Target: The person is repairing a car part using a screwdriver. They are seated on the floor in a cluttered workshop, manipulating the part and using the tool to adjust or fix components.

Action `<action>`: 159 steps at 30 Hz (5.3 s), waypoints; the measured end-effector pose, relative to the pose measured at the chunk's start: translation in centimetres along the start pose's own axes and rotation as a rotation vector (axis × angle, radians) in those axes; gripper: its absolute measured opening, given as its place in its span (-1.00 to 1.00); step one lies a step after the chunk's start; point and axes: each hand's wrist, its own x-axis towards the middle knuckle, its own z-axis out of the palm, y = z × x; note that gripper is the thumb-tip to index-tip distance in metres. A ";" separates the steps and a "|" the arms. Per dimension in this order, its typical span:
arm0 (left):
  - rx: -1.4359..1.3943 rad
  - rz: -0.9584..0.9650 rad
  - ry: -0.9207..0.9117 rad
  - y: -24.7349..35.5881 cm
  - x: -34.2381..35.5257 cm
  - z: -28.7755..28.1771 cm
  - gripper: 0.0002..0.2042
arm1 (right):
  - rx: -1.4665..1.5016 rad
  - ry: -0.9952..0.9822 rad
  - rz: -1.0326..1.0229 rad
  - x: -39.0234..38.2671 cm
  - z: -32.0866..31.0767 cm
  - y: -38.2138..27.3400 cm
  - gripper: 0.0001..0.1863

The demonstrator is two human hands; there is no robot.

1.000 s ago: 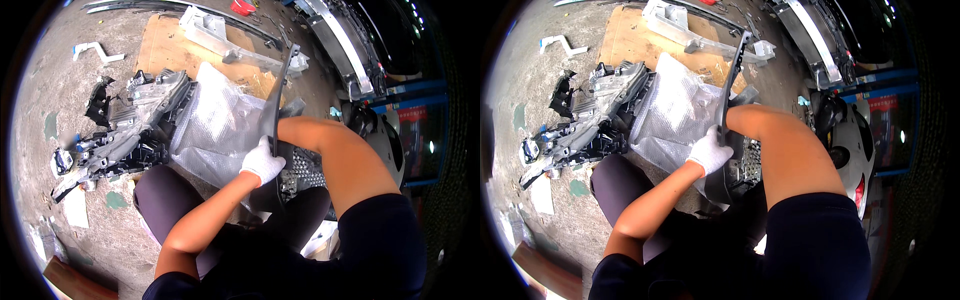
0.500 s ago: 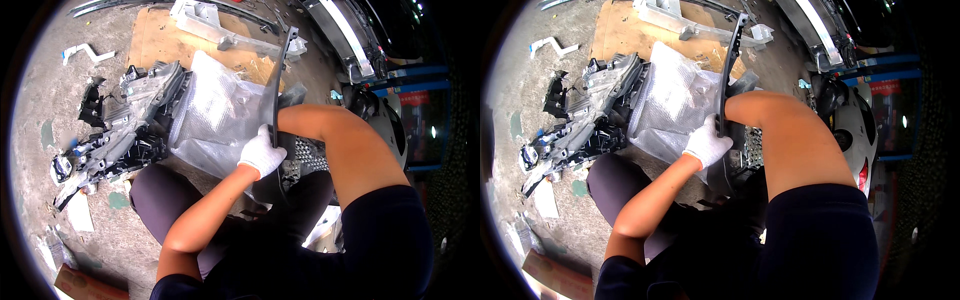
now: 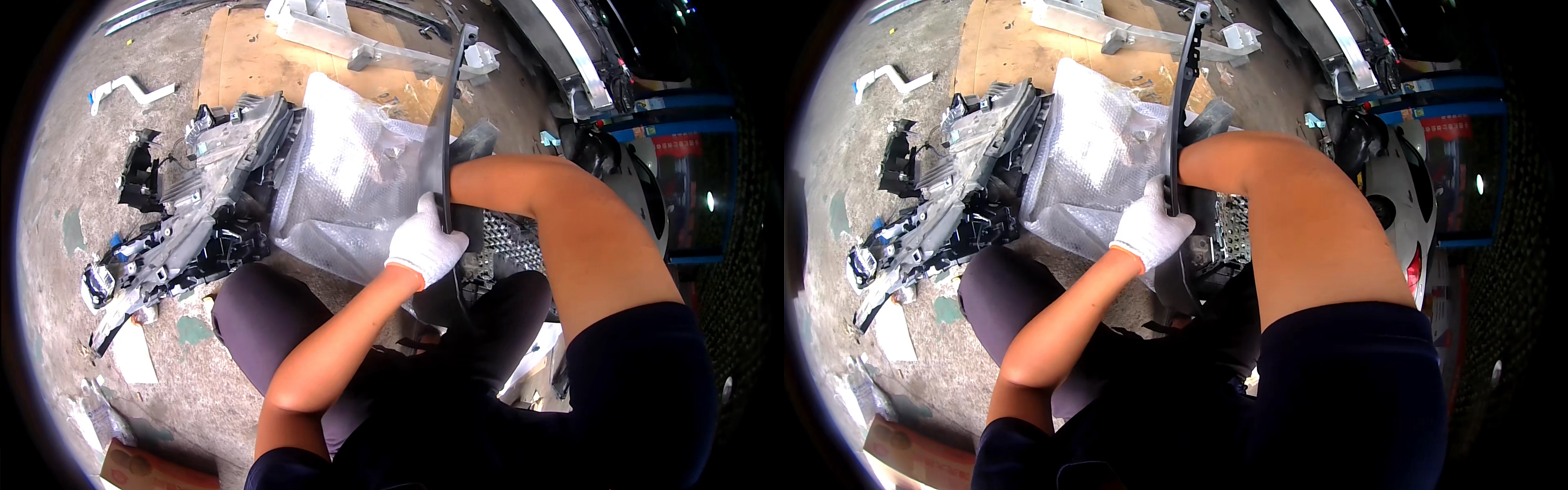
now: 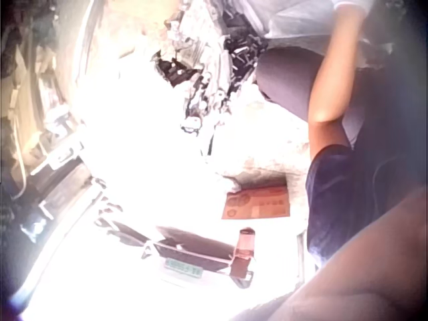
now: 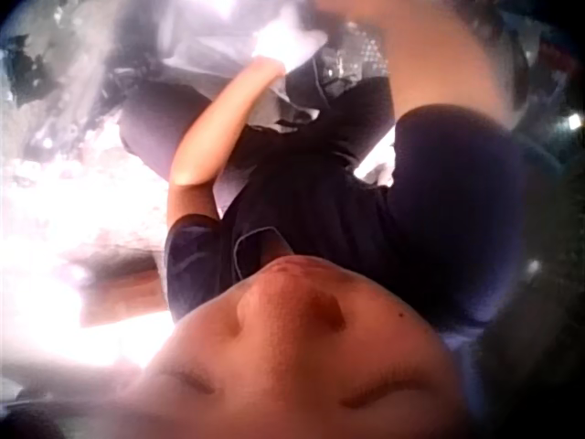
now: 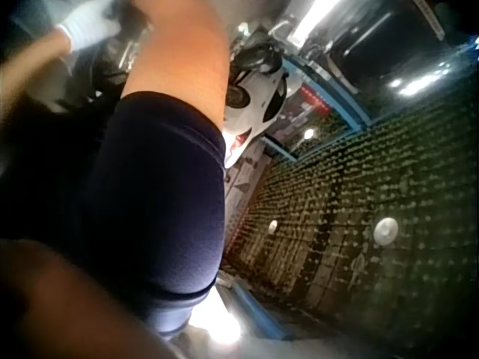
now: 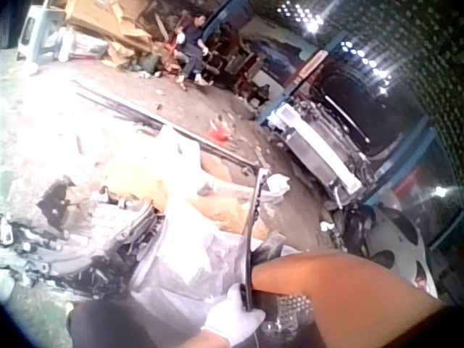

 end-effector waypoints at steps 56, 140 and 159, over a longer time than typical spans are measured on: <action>-0.340 0.162 -0.230 -1.3 1.0 0.0 -0.08 | 1.646 0.249 0.794 15.2 35.2 -6.4 -0.08; -0.398 0.009 -0.152 -3.0 0.7 1.0 -0.11 | -0.130 0.946 -0.366 -9.9 6.0 5.7 -0.87; -0.334 0.059 -0.081 -3.5 0.8 0.7 -0.11 | -0.210 0.852 -0.282 -10.1 4.7 5.5 -0.85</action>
